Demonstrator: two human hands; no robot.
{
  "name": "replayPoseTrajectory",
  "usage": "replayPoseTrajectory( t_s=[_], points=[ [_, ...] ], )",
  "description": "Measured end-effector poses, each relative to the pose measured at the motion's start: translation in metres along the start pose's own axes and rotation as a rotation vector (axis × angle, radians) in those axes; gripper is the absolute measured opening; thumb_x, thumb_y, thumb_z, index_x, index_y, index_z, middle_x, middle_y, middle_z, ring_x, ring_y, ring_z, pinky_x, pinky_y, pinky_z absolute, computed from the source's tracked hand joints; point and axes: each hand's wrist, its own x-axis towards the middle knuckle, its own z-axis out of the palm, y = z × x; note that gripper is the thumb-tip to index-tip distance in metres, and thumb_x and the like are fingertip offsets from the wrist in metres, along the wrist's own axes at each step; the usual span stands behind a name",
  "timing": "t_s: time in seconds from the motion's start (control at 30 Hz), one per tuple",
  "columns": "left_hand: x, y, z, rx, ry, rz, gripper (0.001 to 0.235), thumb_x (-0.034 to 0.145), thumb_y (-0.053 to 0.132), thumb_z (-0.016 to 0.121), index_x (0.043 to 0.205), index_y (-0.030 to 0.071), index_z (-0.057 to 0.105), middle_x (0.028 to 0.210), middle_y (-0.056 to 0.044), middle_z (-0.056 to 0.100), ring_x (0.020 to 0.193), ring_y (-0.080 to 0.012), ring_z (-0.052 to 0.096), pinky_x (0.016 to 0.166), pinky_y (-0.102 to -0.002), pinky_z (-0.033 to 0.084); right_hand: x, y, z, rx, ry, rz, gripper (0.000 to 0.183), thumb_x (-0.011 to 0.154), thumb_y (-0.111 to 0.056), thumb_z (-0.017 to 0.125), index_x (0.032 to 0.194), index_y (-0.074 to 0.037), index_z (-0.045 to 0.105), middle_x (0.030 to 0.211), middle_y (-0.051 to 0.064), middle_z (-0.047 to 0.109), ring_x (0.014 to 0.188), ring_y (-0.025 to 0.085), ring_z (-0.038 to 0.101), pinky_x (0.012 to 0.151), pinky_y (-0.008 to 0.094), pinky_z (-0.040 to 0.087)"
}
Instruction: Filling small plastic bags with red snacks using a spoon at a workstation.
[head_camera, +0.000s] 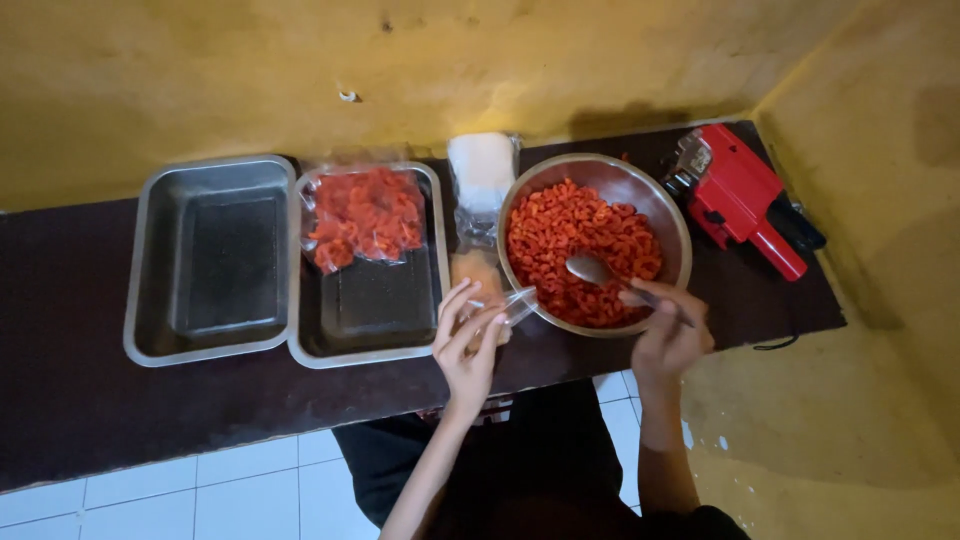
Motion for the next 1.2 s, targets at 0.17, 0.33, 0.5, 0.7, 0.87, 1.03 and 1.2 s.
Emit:
replayPoseTrajectory(
  t_s=[0.17, 0.33, 0.5, 0.7, 0.87, 1.03, 1.2],
  points=[
    [-0.001, -0.017, 0.010, 0.004, -0.009, -0.020, 0.008, 0.089, 0.004, 0.076, 0.097, 0.006, 0.077, 0.125, -0.017, 0.066, 0.126, -0.0441, 0.057, 0.105, -0.057, 0.044, 0.006, 0.001, 0.014, 0.006, -0.246, 0.099, 0.026, 0.113, -0.005, 0.043, 0.099, 0.008, 0.060, 0.101, 0.027, 0.076, 0.082, 0.036, 0.077, 0.074, 0.046, 0.063],
    [-0.005, -0.021, 0.010, -0.015, -0.023, -0.074, 0.009, 0.090, 0.003, 0.074, 0.098, 0.006, 0.078, 0.129, -0.017, 0.062, 0.131, -0.0448, 0.052, 0.105, -0.056, 0.045, 0.014, 0.003, 0.015, 0.091, -0.227, 0.305, 0.033, 0.117, -0.017, 0.036, 0.103, 0.003, 0.059, 0.102, 0.024, 0.077, 0.083, 0.035, 0.078, 0.073, 0.047, 0.066],
    [-0.005, -0.022, 0.008, -0.029, -0.024, -0.085, 0.011, 0.090, 0.001, 0.074, 0.099, 0.005, 0.078, 0.129, -0.017, 0.060, 0.130, -0.0400, 0.054, 0.101, -0.048, 0.052, 0.025, 0.004, 0.014, 0.111, -0.216, 0.544, 0.032, 0.119, -0.018, 0.034, 0.102, 0.001, 0.052, 0.102, 0.029, 0.075, 0.084, 0.038, 0.077, 0.075, 0.051, 0.065],
    [-0.002, -0.017, 0.010, -0.049, -0.027, -0.073, 0.012, 0.089, 0.000, 0.074, 0.100, 0.004, 0.078, 0.125, -0.017, 0.062, 0.126, -0.0386, 0.057, 0.099, -0.044, 0.054, 0.029, 0.009, 0.013, 0.056, -0.106, 0.616, 0.030, 0.119, -0.020, 0.038, 0.100, -0.003, 0.052, 0.099, 0.021, 0.071, 0.078, 0.033, 0.076, 0.070, 0.044, 0.066],
    [0.001, -0.019, 0.012, -0.034, -0.040, -0.017, 0.014, 0.087, 0.002, 0.076, 0.100, 0.006, 0.079, 0.123, -0.017, 0.063, 0.124, -0.0391, 0.059, 0.099, -0.046, 0.054, 0.034, 0.011, 0.003, 0.151, -0.067, 0.685, 0.030, 0.119, -0.022, 0.037, 0.099, -0.003, 0.049, 0.092, 0.027, 0.072, 0.075, 0.037, 0.076, 0.068, 0.046, 0.067],
    [0.009, -0.016, 0.015, -0.010, -0.040, 0.054, 0.013, 0.086, 0.003, 0.078, 0.099, 0.006, 0.080, 0.119, -0.017, 0.066, 0.121, -0.0413, 0.061, 0.100, -0.050, 0.052, 0.034, 0.011, -0.004, 0.151, -0.016, 0.689, 0.029, 0.118, -0.025, 0.038, 0.101, -0.004, 0.048, 0.089, 0.029, 0.072, 0.073, 0.037, 0.076, 0.064, 0.044, 0.067],
    [0.006, -0.021, 0.018, -0.028, -0.031, 0.023, 0.014, 0.086, 0.003, 0.078, 0.100, 0.006, 0.080, 0.118, -0.017, 0.068, 0.118, -0.0410, 0.063, 0.100, -0.052, 0.051, 0.039, 0.002, -0.011, 0.249, 0.095, 0.679, 0.025, 0.117, -0.025, 0.041, 0.098, -0.010, 0.047, 0.084, 0.022, 0.072, 0.064, 0.027, 0.076, 0.058, 0.030, 0.065]
  ],
)
